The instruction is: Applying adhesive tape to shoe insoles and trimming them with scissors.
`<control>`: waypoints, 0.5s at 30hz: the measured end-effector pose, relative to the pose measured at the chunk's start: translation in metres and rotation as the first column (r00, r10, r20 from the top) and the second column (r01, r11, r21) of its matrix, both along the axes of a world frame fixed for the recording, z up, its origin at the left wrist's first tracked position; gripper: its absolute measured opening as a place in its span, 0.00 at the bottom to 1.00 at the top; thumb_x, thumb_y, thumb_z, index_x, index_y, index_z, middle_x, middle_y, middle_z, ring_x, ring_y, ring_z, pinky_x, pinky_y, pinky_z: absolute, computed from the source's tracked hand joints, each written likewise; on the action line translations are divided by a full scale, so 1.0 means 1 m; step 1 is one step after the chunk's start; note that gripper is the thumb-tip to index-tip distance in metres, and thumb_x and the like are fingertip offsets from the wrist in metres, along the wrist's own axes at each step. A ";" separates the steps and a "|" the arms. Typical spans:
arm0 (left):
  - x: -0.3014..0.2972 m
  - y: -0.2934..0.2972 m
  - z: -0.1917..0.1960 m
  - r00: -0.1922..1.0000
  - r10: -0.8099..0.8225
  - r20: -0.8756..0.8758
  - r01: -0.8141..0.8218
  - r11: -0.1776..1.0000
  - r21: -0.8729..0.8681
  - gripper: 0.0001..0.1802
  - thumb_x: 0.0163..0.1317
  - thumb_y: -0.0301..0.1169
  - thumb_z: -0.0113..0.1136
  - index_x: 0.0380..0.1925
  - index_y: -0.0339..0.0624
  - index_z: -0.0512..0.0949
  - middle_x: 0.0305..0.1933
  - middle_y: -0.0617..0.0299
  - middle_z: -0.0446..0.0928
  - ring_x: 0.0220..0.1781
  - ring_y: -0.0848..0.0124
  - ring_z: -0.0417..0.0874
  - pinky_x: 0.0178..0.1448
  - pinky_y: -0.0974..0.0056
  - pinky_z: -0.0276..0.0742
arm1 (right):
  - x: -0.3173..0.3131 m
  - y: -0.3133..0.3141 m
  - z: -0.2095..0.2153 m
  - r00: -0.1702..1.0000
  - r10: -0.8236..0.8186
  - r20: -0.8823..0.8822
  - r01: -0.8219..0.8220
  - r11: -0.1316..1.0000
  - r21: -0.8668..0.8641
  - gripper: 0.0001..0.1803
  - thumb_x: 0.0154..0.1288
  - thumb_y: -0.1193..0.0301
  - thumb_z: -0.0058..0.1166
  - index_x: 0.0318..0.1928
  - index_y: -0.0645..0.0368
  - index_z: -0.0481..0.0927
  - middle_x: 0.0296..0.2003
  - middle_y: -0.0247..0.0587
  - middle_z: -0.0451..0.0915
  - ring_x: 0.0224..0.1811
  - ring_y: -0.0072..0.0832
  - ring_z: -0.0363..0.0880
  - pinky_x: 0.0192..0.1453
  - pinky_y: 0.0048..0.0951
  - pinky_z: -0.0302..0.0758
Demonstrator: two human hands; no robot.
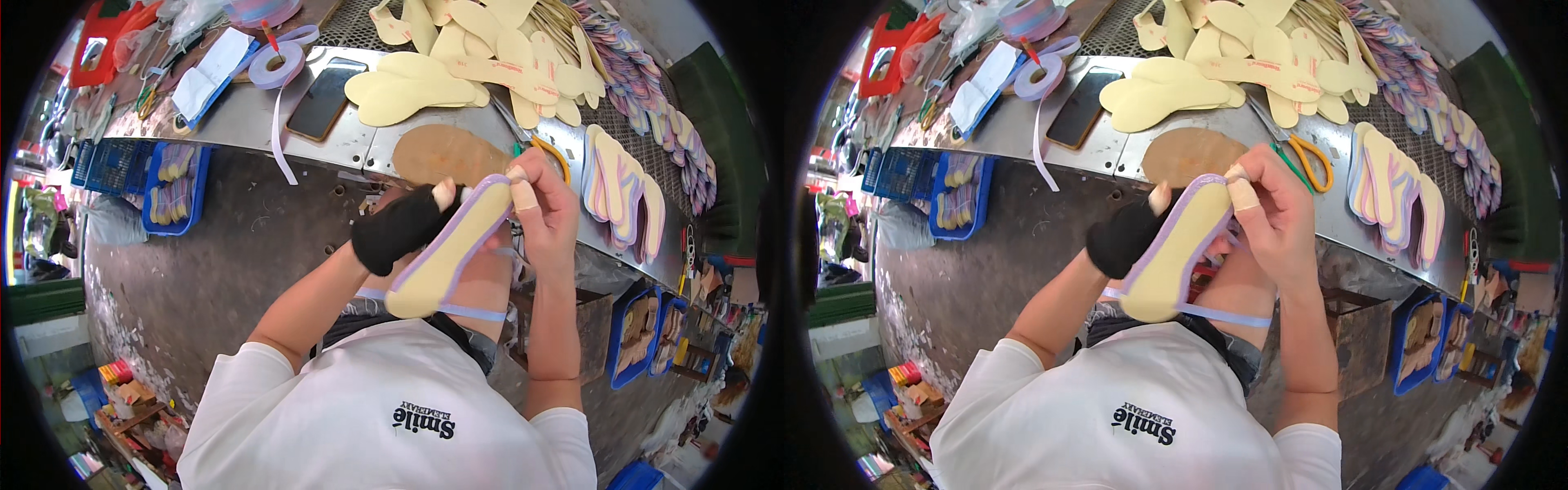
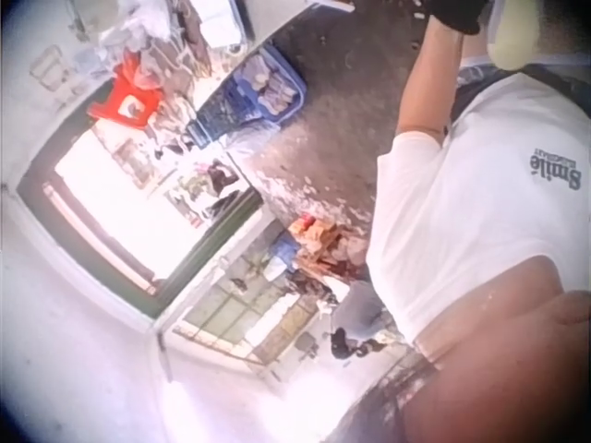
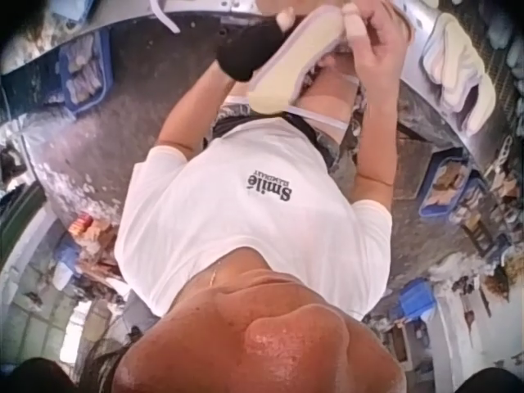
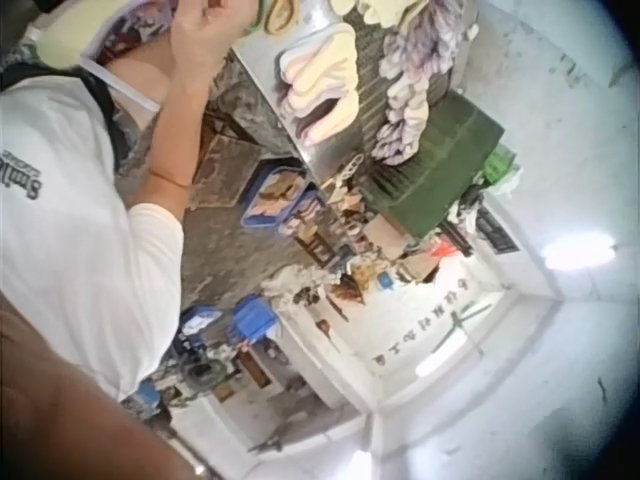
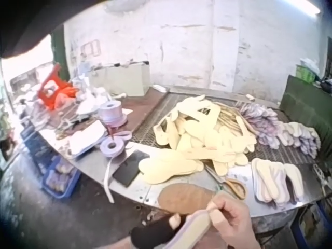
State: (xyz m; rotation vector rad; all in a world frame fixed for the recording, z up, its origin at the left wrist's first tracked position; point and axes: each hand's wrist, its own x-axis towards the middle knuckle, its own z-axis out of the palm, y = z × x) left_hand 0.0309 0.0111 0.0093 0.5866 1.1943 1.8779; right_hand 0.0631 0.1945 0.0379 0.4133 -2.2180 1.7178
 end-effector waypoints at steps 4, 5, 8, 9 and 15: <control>-0.001 0.010 -0.026 0.902 -0.291 0.318 0.192 0.931 0.309 0.25 0.59 0.43 0.55 0.47 0.34 0.73 0.41 0.55 0.77 0.45 0.71 0.77 0.49 0.66 0.72 | -0.003 -0.007 -0.015 0.999 -0.029 0.038 0.039 0.962 -0.269 0.06 0.65 0.74 0.47 0.33 0.64 0.73 0.29 0.30 0.69 0.28 0.15 0.64 0.33 0.16 0.64; 0.001 0.010 -0.028 0.927 -0.329 0.180 0.258 0.908 0.331 0.25 0.57 0.43 0.58 0.47 0.34 0.73 0.42 0.55 0.78 0.46 0.71 0.77 0.49 0.66 0.72 | -0.002 -0.007 -0.020 0.994 -0.043 0.099 0.072 0.950 -0.303 0.07 0.66 0.72 0.46 0.34 0.64 0.73 0.30 0.30 0.70 0.28 0.15 0.65 0.33 0.15 0.64; -0.002 0.003 -0.010 0.998 -0.008 0.068 0.018 0.988 -0.155 0.24 0.55 0.37 0.61 0.49 0.35 0.74 0.38 0.62 0.78 0.39 0.78 0.75 0.46 0.70 0.71 | 0.002 0.006 -0.022 0.932 -0.032 0.361 0.187 0.895 -0.405 0.11 0.68 0.67 0.45 0.37 0.62 0.75 0.27 0.28 0.74 0.26 0.11 0.67 0.30 0.13 0.62; -0.004 0.001 -0.008 1.000 -0.022 0.003 0.022 0.968 -0.250 0.24 0.55 0.37 0.60 0.50 0.36 0.73 0.39 0.62 0.78 0.39 0.79 0.74 0.46 0.71 0.71 | 0.003 0.014 -0.022 0.897 0.064 0.438 0.169 0.866 -0.471 0.12 0.69 0.66 0.44 0.37 0.61 0.76 0.27 0.27 0.75 0.24 0.10 0.67 0.26 0.13 0.60; -0.015 0.001 -0.036 0.963 0.119 0.242 -0.104 0.992 -0.076 0.16 0.63 0.37 0.51 0.42 0.35 0.75 0.34 0.66 0.75 0.35 0.82 0.70 0.39 0.70 0.69 | 0.004 0.003 -0.008 0.962 -0.076 0.262 0.095 0.994 -0.060 0.11 0.66 0.69 0.48 0.29 0.62 0.74 0.22 0.24 0.69 0.23 0.09 0.62 0.26 0.14 0.59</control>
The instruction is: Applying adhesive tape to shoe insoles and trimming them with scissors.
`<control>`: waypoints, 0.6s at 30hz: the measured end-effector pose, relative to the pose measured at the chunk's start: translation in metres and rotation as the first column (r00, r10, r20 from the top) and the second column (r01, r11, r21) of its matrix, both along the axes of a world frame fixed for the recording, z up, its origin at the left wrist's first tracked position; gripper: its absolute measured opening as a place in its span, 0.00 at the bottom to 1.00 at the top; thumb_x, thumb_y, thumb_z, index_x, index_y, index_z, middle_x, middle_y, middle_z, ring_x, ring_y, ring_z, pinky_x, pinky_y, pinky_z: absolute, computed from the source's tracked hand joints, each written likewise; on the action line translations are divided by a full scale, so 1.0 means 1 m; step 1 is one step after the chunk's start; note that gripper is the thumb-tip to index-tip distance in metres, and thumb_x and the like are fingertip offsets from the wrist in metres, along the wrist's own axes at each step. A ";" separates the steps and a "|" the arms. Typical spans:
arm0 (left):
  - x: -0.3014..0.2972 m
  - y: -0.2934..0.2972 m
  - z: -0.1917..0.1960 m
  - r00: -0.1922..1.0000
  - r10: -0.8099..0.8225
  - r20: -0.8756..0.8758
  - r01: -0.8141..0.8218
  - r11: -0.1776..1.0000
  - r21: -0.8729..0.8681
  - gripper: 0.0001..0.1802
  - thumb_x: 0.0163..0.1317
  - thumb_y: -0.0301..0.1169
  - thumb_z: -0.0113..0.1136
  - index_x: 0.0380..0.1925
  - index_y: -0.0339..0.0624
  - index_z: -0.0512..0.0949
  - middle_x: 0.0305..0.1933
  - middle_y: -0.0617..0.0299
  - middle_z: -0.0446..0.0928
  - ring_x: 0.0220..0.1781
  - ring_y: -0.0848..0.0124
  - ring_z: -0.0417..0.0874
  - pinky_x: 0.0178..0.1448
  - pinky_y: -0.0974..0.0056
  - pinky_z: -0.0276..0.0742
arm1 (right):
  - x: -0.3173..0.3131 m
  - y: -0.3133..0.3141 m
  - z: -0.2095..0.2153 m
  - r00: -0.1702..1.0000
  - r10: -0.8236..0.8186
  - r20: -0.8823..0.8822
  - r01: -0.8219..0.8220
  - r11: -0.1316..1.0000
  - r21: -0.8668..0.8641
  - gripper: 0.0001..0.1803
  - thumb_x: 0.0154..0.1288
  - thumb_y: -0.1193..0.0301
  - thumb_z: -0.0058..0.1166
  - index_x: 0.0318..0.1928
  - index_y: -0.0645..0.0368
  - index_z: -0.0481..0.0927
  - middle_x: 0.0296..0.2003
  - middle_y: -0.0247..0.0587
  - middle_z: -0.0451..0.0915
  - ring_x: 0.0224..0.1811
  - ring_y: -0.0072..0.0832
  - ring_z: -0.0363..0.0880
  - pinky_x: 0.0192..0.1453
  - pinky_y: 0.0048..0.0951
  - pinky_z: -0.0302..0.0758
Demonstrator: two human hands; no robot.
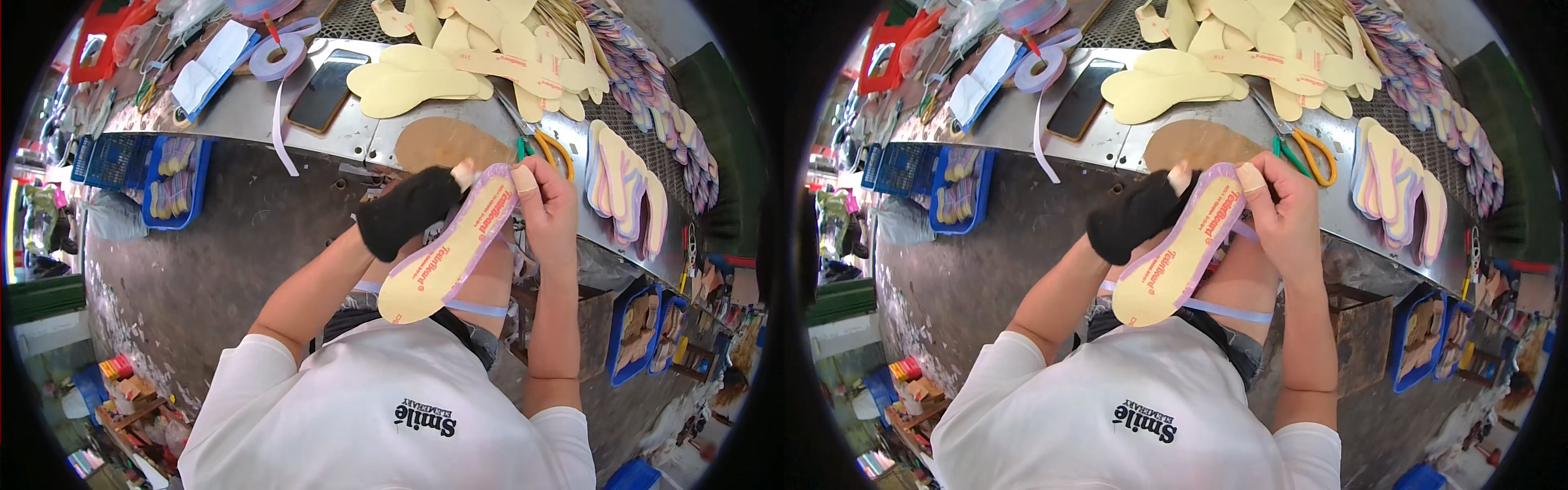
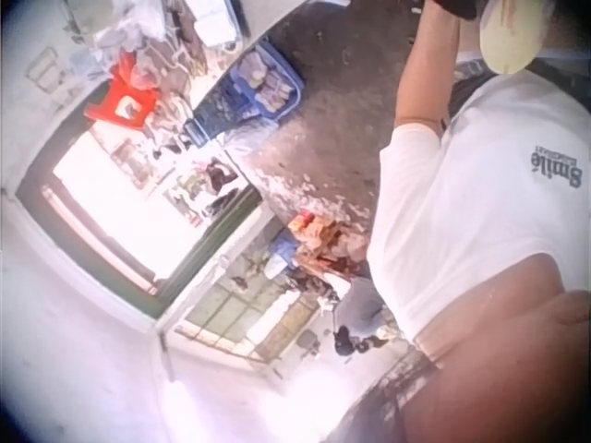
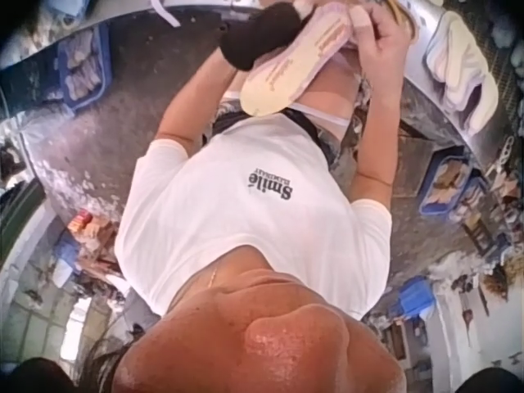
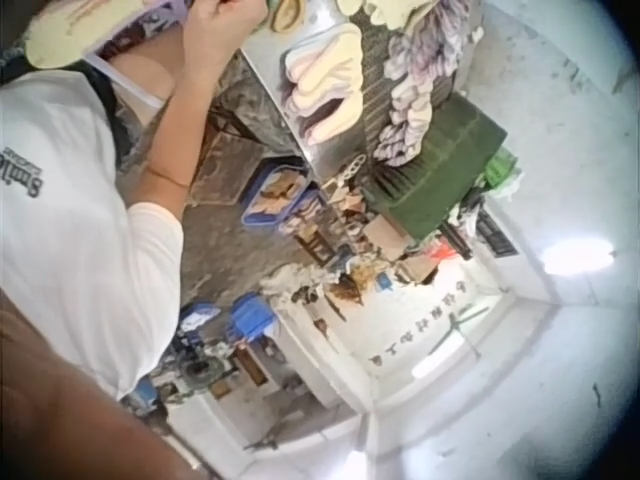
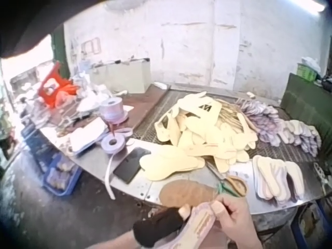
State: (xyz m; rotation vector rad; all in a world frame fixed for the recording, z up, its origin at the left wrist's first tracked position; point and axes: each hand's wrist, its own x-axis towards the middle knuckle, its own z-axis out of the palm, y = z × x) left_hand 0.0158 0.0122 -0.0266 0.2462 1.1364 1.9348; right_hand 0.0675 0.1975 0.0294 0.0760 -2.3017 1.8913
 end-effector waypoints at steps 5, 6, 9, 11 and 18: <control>-0.008 0.021 0.040 0.819 0.067 -0.570 -0.212 0.958 -0.192 0.17 0.65 0.38 0.48 0.35 0.32 0.75 0.26 0.67 0.74 0.29 0.82 0.69 0.34 0.70 0.68 | 0.002 -0.014 -0.002 0.987 -0.144 0.076 0.149 0.987 -0.058 0.11 0.66 0.69 0.49 0.27 0.61 0.72 0.21 0.22 0.67 0.25 0.09 0.60 0.27 0.14 0.58; -0.007 0.022 0.038 0.820 0.068 -0.569 -0.214 0.957 -0.194 0.17 0.65 0.38 0.48 0.35 0.32 0.75 0.26 0.67 0.74 0.29 0.82 0.69 0.34 0.70 0.68 | 0.001 -0.017 -0.003 0.989 -0.113 0.094 0.125 0.983 -0.137 0.11 0.66 0.70 0.49 0.27 0.61 0.72 0.21 0.22 0.67 0.24 0.09 0.59 0.27 0.13 0.57; -0.002 0.025 0.034 0.893 0.224 -0.391 -0.275 0.958 -0.077 0.17 0.64 0.38 0.48 0.34 0.32 0.76 0.23 0.66 0.74 0.28 0.82 0.68 0.34 0.70 0.69 | 0.000 -0.017 -0.007 0.986 -0.139 0.094 0.154 0.971 -0.181 0.10 0.65 0.70 0.50 0.27 0.61 0.71 0.21 0.21 0.66 0.23 0.08 0.59 0.26 0.13 0.56; -0.001 0.019 0.031 0.902 0.101 -0.420 -0.195 0.962 -0.189 0.17 0.65 0.38 0.48 0.33 0.32 0.76 0.21 0.67 0.73 0.26 0.82 0.67 0.33 0.70 0.68 | 0.000 -0.016 -0.013 0.979 -0.190 0.072 0.199 0.968 -0.150 0.10 0.64 0.71 0.51 0.27 0.61 0.71 0.20 0.20 0.66 0.23 0.08 0.59 0.25 0.13 0.55; -0.016 0.019 0.028 0.808 0.449 -0.382 -0.516 0.852 -0.089 0.19 0.65 0.42 0.48 0.26 0.35 0.73 0.22 0.72 0.69 0.25 0.83 0.64 0.28 0.71 0.64 | 0.021 -0.026 -0.035 0.972 0.048 0.230 0.005 0.975 -0.223 0.10 0.61 0.72 0.54 0.25 0.62 0.72 0.19 0.24 0.71 0.21 0.08 0.61 0.23 0.14 0.56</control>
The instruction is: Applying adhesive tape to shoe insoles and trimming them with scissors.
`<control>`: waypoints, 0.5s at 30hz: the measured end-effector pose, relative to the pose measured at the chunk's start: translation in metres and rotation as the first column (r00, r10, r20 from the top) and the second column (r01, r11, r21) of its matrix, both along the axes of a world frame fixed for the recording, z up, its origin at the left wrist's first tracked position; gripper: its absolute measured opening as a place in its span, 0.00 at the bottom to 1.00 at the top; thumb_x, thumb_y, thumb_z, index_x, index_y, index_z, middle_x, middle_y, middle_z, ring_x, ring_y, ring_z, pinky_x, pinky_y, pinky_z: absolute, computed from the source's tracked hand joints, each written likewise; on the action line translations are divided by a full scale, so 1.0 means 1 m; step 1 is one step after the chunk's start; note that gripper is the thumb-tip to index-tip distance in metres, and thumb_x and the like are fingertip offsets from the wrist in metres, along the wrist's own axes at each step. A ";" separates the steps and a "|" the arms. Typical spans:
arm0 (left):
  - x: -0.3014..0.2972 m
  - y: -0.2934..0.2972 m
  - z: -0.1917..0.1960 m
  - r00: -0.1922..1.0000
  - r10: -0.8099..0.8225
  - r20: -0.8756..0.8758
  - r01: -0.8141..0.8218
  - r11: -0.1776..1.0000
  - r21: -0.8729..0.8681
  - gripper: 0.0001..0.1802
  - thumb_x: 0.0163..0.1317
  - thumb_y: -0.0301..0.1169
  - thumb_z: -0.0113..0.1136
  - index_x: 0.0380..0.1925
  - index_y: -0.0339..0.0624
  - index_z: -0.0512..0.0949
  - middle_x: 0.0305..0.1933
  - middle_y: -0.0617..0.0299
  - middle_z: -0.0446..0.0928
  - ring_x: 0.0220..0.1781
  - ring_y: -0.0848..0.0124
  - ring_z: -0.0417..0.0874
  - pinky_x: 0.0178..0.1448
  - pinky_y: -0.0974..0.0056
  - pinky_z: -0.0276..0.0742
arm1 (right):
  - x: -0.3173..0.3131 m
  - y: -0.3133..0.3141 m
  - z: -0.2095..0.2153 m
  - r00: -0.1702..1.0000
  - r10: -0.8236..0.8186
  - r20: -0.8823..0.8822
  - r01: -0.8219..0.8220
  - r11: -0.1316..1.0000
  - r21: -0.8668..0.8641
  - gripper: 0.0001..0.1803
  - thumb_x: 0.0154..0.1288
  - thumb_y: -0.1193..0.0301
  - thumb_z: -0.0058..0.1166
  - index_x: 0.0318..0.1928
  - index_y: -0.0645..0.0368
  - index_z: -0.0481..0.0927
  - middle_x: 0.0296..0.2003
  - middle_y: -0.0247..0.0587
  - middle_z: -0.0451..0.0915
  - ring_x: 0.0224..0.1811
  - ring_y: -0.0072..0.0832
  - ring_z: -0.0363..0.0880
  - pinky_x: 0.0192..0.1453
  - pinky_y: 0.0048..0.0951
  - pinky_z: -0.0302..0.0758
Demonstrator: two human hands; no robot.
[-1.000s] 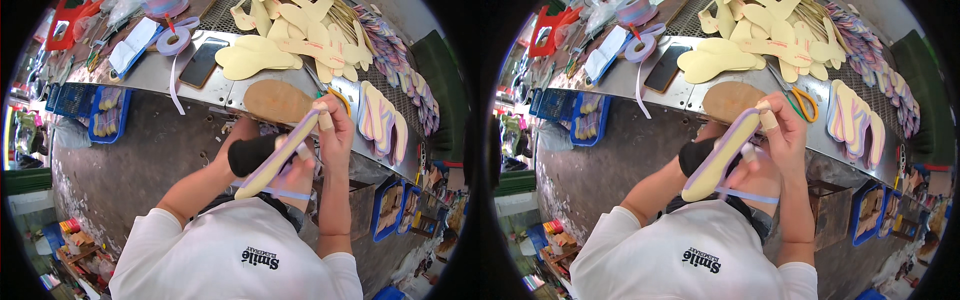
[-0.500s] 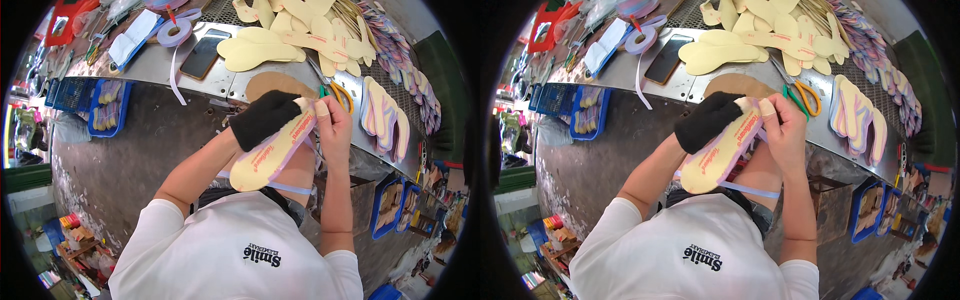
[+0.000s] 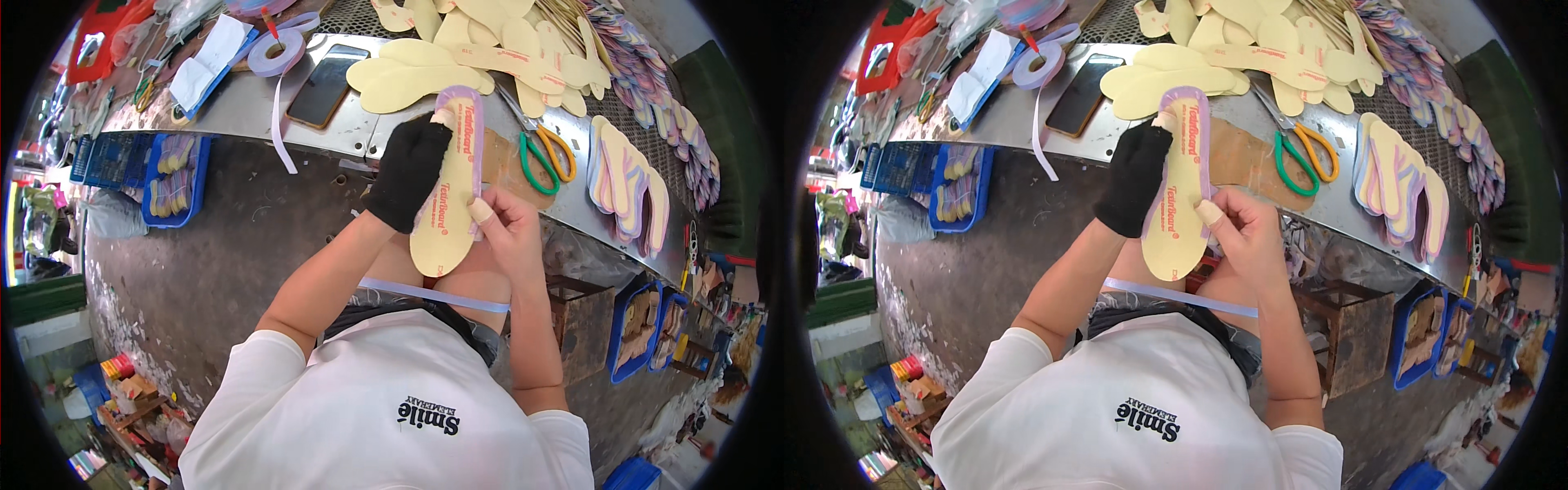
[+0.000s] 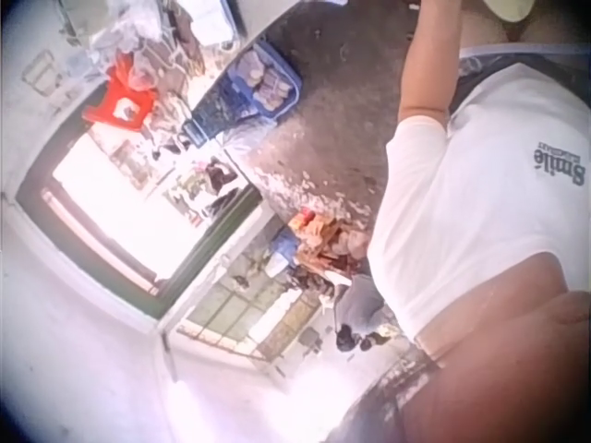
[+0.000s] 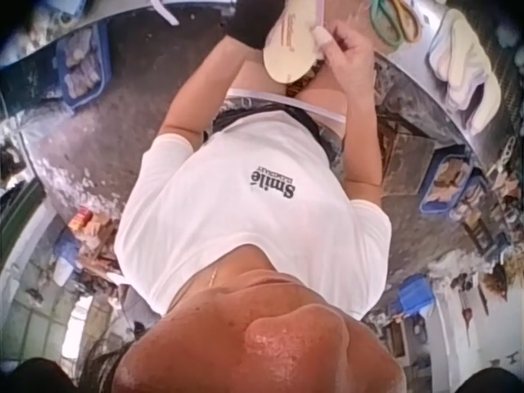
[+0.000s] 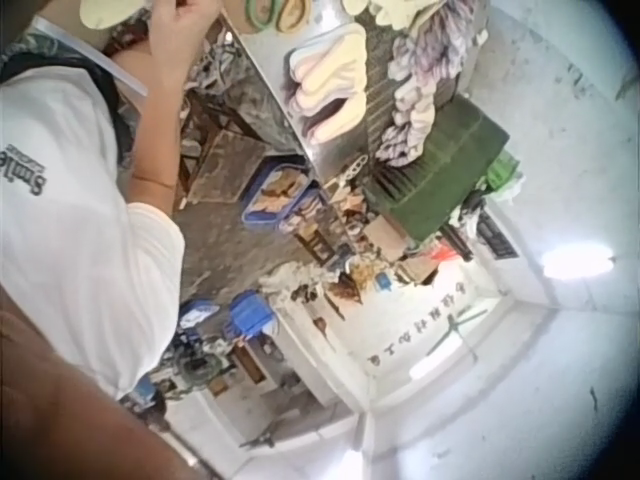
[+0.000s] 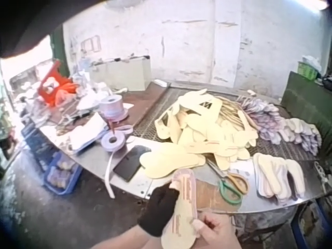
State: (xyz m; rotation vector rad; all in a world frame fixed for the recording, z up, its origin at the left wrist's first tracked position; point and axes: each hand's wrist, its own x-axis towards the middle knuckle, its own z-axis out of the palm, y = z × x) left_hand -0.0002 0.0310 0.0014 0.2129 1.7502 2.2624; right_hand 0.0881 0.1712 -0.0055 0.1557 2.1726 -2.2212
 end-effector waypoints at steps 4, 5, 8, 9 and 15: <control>0.008 0.005 -0.018 0.967 -0.250 -0.054 0.245 0.966 -0.083 0.17 0.65 0.39 0.49 0.35 0.33 0.75 0.24 0.72 0.69 0.27 0.83 0.64 0.29 0.73 0.63 | 0.002 0.012 -0.014 0.981 -0.123 -0.152 0.145 0.980 0.138 0.09 0.62 0.71 0.52 0.27 0.63 0.73 0.19 0.27 0.71 0.22 0.10 0.65 0.25 0.16 0.62; 0.010 -0.002 -0.015 0.946 -0.325 0.010 0.322 0.931 -0.173 0.17 0.64 0.37 0.50 0.40 0.32 0.75 0.28 0.71 0.71 0.30 0.83 0.66 0.31 0.73 0.65 | 0.004 0.012 -0.011 0.968 -0.171 -0.186 0.202 0.966 0.161 0.09 0.63 0.72 0.51 0.27 0.63 0.73 0.18 0.28 0.71 0.23 0.11 0.66 0.26 0.17 0.63; 0.013 -0.009 -0.015 0.930 -0.324 0.173 0.327 0.945 0.011 0.19 0.64 0.40 0.50 0.43 0.33 0.75 0.34 0.64 0.78 0.35 0.79 0.77 0.39 0.71 0.74 | 0.003 0.010 -0.007 0.987 -0.130 -0.095 0.132 0.991 0.006 0.09 0.59 0.73 0.53 0.40 0.62 0.74 0.29 0.35 0.76 0.31 0.21 0.73 0.34 0.24 0.70; 0.014 -0.013 -0.001 0.872 -0.385 0.304 0.387 0.920 0.055 0.19 0.65 0.40 0.48 0.44 0.34 0.75 0.35 0.62 0.78 0.35 0.77 0.78 0.39 0.70 0.74 | -0.003 0.014 -0.003 0.916 -0.165 -0.365 0.261 0.936 0.234 0.13 0.56 0.74 0.54 0.43 0.61 0.74 0.34 0.37 0.75 0.37 0.27 0.73 0.40 0.27 0.70; 0.017 0.006 -0.024 0.656 -0.746 0.118 0.712 0.663 0.232 0.17 0.67 0.39 0.44 0.38 0.34 0.73 0.28 0.60 0.74 0.33 0.69 0.77 0.36 0.65 0.73 | 0.009 0.080 0.012 0.781 0.254 -0.571 0.336 0.599 0.726 0.20 0.50 0.75 0.58 0.47 0.58 0.74 0.41 0.41 0.76 0.48 0.35 0.72 0.56 0.32 0.66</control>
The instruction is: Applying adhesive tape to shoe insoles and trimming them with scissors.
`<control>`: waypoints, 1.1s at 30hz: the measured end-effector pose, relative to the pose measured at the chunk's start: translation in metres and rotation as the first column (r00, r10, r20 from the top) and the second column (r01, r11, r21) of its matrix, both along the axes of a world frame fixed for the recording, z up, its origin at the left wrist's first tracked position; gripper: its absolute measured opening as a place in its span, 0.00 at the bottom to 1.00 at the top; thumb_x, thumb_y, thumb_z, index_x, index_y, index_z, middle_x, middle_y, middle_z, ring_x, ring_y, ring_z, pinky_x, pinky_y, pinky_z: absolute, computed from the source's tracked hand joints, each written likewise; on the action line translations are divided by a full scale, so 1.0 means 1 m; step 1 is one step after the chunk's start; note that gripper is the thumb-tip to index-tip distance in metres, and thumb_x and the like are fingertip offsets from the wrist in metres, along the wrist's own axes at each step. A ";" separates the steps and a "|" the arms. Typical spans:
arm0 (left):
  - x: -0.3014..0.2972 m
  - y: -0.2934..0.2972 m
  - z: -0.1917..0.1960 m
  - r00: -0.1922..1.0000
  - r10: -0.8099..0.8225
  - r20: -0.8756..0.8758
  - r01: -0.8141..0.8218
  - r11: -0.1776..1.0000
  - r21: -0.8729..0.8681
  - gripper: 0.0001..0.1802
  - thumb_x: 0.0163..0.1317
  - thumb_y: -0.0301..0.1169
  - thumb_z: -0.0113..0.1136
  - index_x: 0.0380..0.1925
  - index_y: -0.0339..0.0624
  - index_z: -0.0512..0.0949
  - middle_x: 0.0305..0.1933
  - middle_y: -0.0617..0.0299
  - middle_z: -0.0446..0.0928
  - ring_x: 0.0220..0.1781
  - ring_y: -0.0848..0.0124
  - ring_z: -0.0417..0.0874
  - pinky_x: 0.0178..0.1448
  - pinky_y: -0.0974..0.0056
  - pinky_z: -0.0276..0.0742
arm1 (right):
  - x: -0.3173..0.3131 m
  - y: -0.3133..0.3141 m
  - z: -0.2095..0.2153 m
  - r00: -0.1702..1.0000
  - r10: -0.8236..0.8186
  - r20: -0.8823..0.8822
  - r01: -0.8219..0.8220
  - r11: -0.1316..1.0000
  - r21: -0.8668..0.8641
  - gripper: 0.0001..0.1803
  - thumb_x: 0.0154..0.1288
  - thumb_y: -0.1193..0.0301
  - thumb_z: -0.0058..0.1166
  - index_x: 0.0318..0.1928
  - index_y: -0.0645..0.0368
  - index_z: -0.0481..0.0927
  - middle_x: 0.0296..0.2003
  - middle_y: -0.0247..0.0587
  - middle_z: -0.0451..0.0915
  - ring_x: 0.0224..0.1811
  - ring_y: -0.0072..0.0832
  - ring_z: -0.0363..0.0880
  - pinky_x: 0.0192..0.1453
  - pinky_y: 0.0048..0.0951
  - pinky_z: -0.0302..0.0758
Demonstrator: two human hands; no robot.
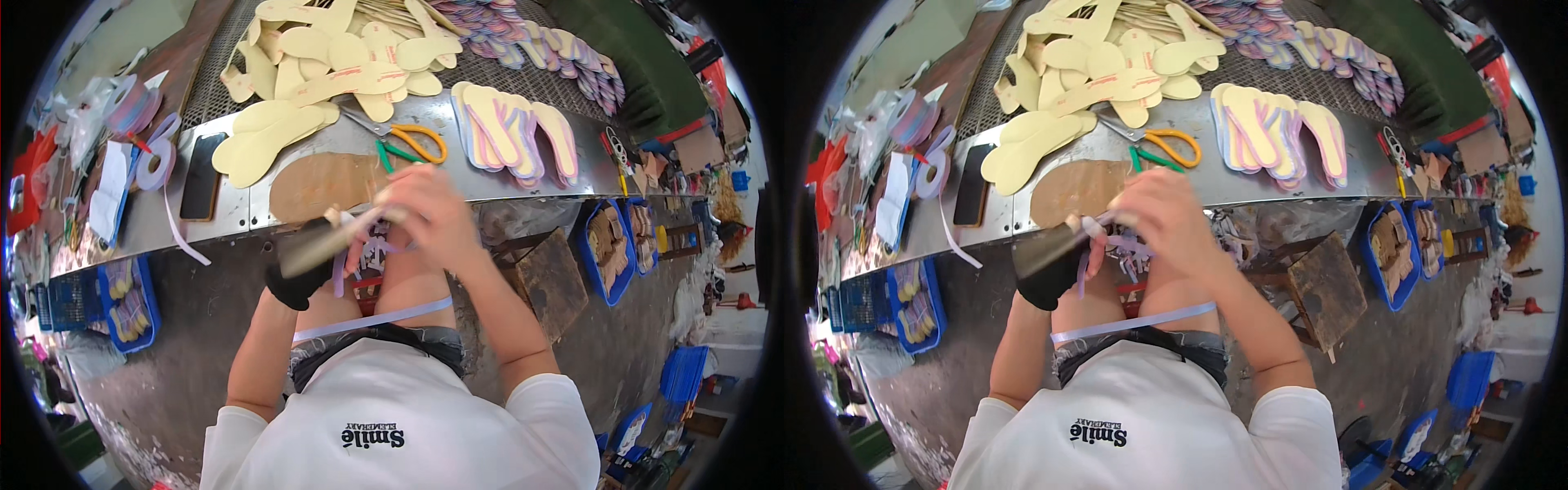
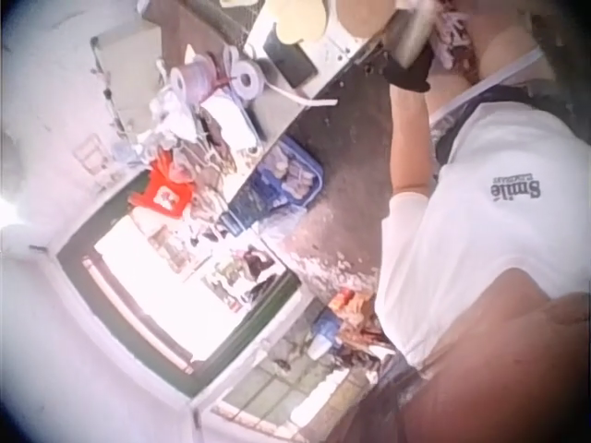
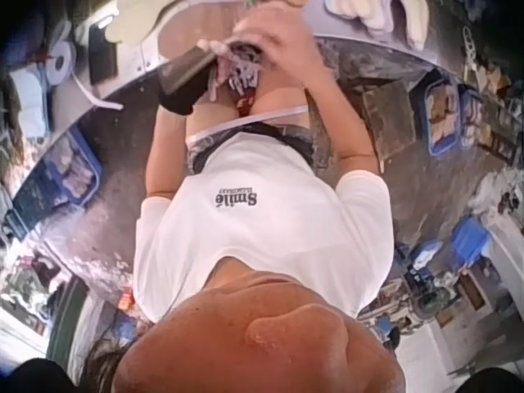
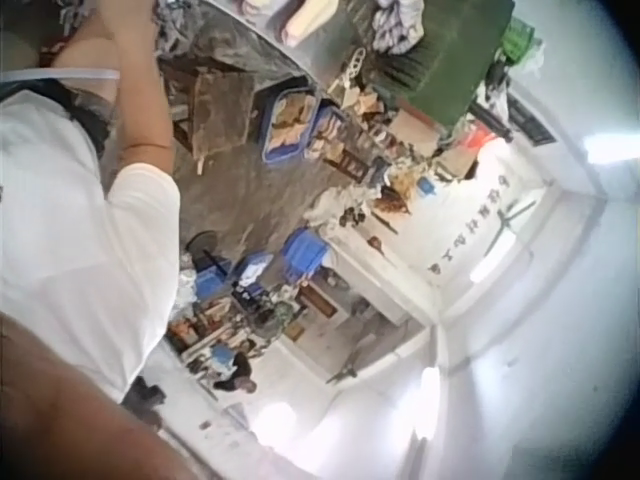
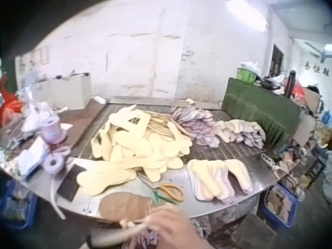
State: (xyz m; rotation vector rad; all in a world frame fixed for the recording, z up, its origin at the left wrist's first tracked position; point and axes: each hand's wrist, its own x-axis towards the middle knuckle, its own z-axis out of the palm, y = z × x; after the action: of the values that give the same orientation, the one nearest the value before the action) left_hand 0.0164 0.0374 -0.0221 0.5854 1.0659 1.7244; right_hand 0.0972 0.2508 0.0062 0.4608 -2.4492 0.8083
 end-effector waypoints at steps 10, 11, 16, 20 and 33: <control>-0.015 -0.065 -0.018 0.788 0.362 0.499 -0.525 0.818 0.236 0.29 0.52 0.20 0.54 0.57 0.31 0.62 0.68 0.44 0.53 0.71 0.57 0.54 0.63 0.66 0.67 | 0.043 0.312 -0.037 0.280 -0.958 0.059 0.957 0.284 0.062 0.17 0.55 0.69 0.52 0.45 0.62 0.77 0.36 0.51 0.80 0.36 0.44 0.79 0.42 0.39 0.74; -0.016 -0.074 -0.018 0.768 0.323 0.552 -0.547 0.780 0.304 0.28 0.53 0.18 0.52 0.57 0.32 0.62 0.68 0.44 0.53 0.71 0.59 0.54 0.63 0.68 0.67 | 0.036 0.314 -0.038 0.142 -0.989 0.028 0.953 0.145 0.266 0.18 0.54 0.68 0.53 0.45 0.61 0.78 0.38 0.51 0.80 0.39 0.47 0.79 0.45 0.41 0.74; -0.035 -0.131 0.012 0.531 -0.024 0.847 -0.753 0.446 0.484 0.22 0.62 0.19 0.42 0.58 0.39 0.65 0.67 0.52 0.57 0.68 0.61 0.60 0.52 0.71 0.72 | 0.038 0.258 -0.019 0.399 -0.917 -0.021 0.912 0.395 0.107 0.16 0.54 0.68 0.53 0.44 0.58 0.79 0.43 0.47 0.78 0.46 0.41 0.76 0.50 0.36 0.72; -0.047 -0.165 0.033 0.907 0.102 0.409 -0.364 0.679 0.638 0.17 0.67 0.36 0.44 0.49 0.38 0.71 0.48 0.53 0.75 0.34 0.74 0.78 0.26 0.74 0.72 | -0.013 0.178 -0.017 0.720 -0.681 0.133 0.694 0.708 -0.129 0.12 0.55 0.73 0.51 0.40 0.60 0.79 0.38 0.43 0.79 0.42 0.31 0.78 0.47 0.28 0.72; -0.049 -0.065 0.006 0.741 0.603 -0.295 -0.664 0.724 -0.187 0.15 0.65 0.37 0.47 0.47 0.41 0.75 0.41 0.64 0.77 0.23 0.79 0.76 0.22 0.76 0.67 | -0.212 -0.008 -0.024 0.927 -0.344 -0.147 0.372 0.802 0.467 0.11 0.50 0.75 0.54 0.37 0.56 0.75 0.31 0.39 0.75 0.42 0.37 0.73 0.41 0.37 0.74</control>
State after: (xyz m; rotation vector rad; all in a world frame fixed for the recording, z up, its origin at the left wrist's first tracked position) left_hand -0.0322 -0.0275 -0.0161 0.2184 1.7958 2.0626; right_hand -0.1148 0.2431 -0.0181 0.1711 -2.5615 0.0067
